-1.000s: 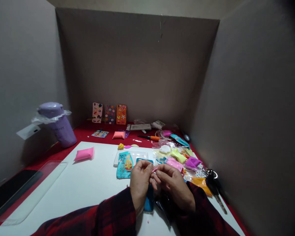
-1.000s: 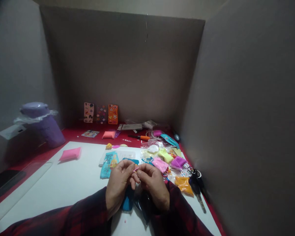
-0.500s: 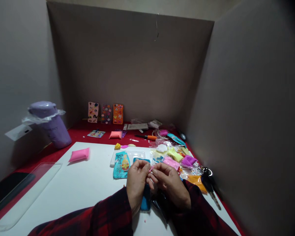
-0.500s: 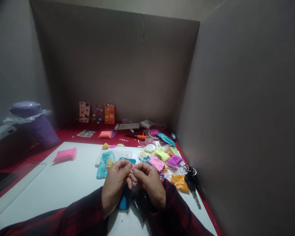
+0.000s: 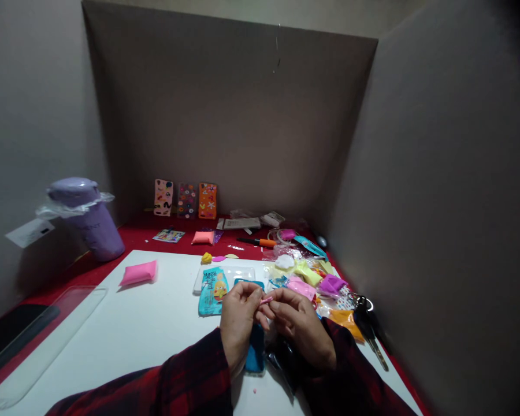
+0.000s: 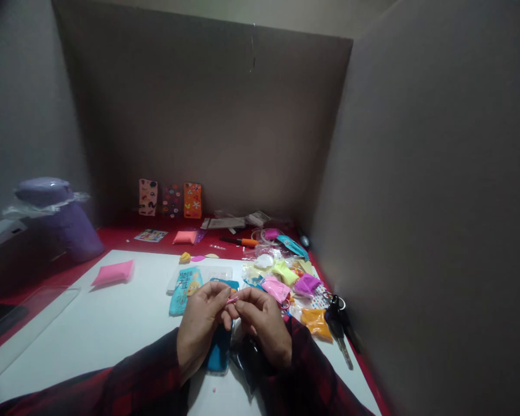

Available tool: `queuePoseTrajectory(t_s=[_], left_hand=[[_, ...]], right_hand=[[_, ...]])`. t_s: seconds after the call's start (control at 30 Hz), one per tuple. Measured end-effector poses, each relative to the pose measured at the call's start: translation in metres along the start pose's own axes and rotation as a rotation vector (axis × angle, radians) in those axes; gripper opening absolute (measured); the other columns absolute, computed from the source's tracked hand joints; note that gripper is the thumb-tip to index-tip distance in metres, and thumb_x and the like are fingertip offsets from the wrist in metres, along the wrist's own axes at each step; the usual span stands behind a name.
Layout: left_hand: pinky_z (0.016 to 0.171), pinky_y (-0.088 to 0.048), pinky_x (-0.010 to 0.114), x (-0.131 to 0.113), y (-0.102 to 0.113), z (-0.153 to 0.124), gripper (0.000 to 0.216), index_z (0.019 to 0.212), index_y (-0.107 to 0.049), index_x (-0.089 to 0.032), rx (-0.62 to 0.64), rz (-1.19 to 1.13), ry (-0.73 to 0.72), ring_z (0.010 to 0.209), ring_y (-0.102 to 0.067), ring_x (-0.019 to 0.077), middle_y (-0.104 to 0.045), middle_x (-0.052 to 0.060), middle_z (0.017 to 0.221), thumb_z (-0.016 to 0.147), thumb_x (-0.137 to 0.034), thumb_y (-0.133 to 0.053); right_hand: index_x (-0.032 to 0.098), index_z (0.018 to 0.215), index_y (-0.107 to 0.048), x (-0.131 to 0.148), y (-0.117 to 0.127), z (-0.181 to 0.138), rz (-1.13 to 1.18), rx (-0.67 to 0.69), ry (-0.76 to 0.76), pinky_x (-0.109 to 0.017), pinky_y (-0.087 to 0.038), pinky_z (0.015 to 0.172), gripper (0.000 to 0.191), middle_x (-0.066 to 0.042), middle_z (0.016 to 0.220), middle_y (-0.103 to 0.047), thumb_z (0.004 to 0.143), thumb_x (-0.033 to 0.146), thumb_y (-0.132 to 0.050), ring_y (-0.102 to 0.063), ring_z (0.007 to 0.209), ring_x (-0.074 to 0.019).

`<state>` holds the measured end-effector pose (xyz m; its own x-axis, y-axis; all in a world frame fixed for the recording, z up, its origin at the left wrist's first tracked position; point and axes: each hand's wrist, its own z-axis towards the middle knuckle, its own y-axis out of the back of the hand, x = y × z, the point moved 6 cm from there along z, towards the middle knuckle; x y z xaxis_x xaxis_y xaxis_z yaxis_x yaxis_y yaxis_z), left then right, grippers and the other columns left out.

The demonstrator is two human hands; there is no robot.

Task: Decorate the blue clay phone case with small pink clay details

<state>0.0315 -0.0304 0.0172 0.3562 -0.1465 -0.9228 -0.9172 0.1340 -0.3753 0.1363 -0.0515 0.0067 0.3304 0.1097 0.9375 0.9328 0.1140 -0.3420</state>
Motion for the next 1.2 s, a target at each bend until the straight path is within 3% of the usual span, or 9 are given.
queuePoseTrajectory(t_s=[0.33,0.7,0.97,1.2], left_hand=[[0.033,-0.032,0.016,0.003,-0.001,0.001,0.026,0.075,-0.049,-0.016,0.013,0.008,0.017,0.031,-0.048,0.0077,-0.058,-0.003,0.05,0.072,-0.036,-0.067],[0.034,-0.034,0.016,0.004,-0.001,0.0,0.024,0.077,-0.048,-0.017,0.026,0.039,-0.001,0.032,-0.049,0.0079,-0.059,-0.002,0.05,0.075,-0.035,-0.063],[0.032,-0.036,0.019,0.004,-0.002,-0.001,0.029,0.077,-0.049,-0.017,0.025,0.074,-0.017,0.031,-0.05,0.0096,-0.056,-0.005,0.052,0.073,-0.04,-0.065],[0.034,-0.032,0.016,-0.003,0.001,-0.002,0.026,0.076,-0.053,-0.015,-0.001,0.128,-0.035,0.035,-0.045,0.0064,-0.055,-0.004,0.053,0.072,-0.037,-0.066]], right_hand=[[0.016,0.078,-0.056,0.0,-0.007,0.001,0.014,0.046,-0.008,-0.019,-0.024,0.043,0.024,0.003,0.057,-0.052,0.076,0.037,-0.067,-0.054,0.051,-0.0101],[0.016,0.078,-0.056,0.001,-0.006,-0.002,0.027,0.042,-0.012,-0.018,-0.026,0.044,0.017,0.003,0.059,-0.054,0.076,0.029,-0.067,-0.05,0.051,-0.0082],[0.017,0.076,-0.054,0.002,-0.008,0.0,0.014,0.043,0.006,-0.019,-0.027,0.042,0.024,0.005,0.054,-0.051,0.076,0.036,-0.067,-0.051,0.047,-0.009],[0.015,0.077,-0.056,-0.003,0.002,0.002,-0.011,-0.011,0.019,-0.018,-0.025,0.042,0.02,0.003,0.062,-0.055,0.076,0.031,-0.067,-0.041,0.045,-0.0045]])
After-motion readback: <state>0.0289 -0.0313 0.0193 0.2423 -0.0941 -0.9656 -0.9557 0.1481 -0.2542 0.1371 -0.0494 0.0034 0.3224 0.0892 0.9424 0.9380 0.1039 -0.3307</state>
